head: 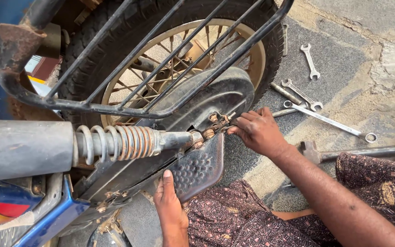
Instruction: The person uses a wrench to loosen and remove a bolt from the rear footrest of a blue motorcycle. They then use a hammer to tap the bolt and footrest assembly, eventually removing the footrest from the frame.
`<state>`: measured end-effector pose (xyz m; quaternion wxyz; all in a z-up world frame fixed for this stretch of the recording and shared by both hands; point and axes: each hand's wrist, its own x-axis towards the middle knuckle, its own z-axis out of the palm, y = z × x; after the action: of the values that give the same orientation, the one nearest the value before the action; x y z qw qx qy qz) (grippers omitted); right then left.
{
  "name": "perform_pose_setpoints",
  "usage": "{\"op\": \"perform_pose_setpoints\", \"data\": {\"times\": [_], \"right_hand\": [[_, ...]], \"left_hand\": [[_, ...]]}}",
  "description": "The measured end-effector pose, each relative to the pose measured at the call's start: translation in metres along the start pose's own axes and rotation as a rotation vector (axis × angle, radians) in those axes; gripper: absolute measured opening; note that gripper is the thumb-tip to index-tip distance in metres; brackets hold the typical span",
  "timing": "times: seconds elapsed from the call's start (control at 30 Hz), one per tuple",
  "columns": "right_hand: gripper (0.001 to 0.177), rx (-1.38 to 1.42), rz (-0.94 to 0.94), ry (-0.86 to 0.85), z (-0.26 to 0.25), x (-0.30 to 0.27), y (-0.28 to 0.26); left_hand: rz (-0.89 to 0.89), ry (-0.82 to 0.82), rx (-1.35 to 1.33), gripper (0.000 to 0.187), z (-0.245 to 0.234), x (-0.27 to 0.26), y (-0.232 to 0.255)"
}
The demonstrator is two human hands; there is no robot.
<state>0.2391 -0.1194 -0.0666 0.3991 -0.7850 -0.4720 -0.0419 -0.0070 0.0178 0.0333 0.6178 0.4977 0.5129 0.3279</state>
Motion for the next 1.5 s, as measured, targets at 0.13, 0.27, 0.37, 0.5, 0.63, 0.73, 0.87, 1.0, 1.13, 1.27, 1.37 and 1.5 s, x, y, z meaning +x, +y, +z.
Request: {"op": "perform_pose_setpoints", "data": {"times": [0.13, 0.27, 0.37, 0.5, 0.63, 0.73, 0.87, 1.0, 1.13, 1.27, 1.37, 1.5], "right_hand": [[0.052, -0.013, 0.03, 0.098, 0.012, -0.004, 0.008], [0.061, -0.066, 0.114, -0.026, 0.011, -0.001, 0.01], [0.061, -0.07, 0.113, 0.016, 0.02, 0.0, 0.015], [0.063, -0.068, 0.07, 0.129, 0.033, -0.005, 0.019], [0.063, 0.0, 0.254, 0.075, 0.066, -0.014, 0.019], [0.062, 0.183, 0.361, 0.2, 0.089, -0.024, 0.008], [0.059, 0.251, 0.261, 0.42, 0.104, -0.028, -0.013], [0.058, 0.468, 0.525, 0.311, 0.105, -0.034, -0.027], [0.052, 0.713, 0.628, 0.093, 0.091, -0.035, -0.018], [0.042, 0.636, 0.327, 0.113, 0.074, -0.053, -0.006], [0.034, 0.307, 0.131, 0.102, 0.054, -0.063, -0.004], [0.019, 0.287, 0.067, 0.148, -0.001, -0.056, -0.034]], "left_hand": [[-0.039, 0.026, 0.126, 0.034, -0.001, 0.0, 0.001], [-0.104, 0.071, 0.1, 0.033, 0.015, -0.011, 0.018], [-0.142, 0.082, 0.17, 0.036, 0.007, -0.005, 0.013], [-0.126, 0.067, 0.179, 0.038, 0.002, 0.001, 0.007], [-0.169, 0.098, 0.208, 0.041, 0.006, 0.0, 0.011], [-0.166, 0.1, 0.24, 0.042, 0.009, -0.001, 0.014], [-0.152, 0.142, 0.265, 0.043, 0.008, 0.001, 0.011], [-0.095, 0.105, 0.243, 0.043, 0.003, 0.003, 0.004], [-0.088, 0.055, 0.196, 0.041, -0.001, 0.006, 0.003], [-0.126, 0.077, 0.211, 0.038, 0.002, -0.001, 0.01], [-0.096, 0.055, 0.156, 0.035, 0.004, -0.006, 0.012], [-0.093, 0.048, 0.14, 0.036, 0.003, -0.006, 0.013]]}}
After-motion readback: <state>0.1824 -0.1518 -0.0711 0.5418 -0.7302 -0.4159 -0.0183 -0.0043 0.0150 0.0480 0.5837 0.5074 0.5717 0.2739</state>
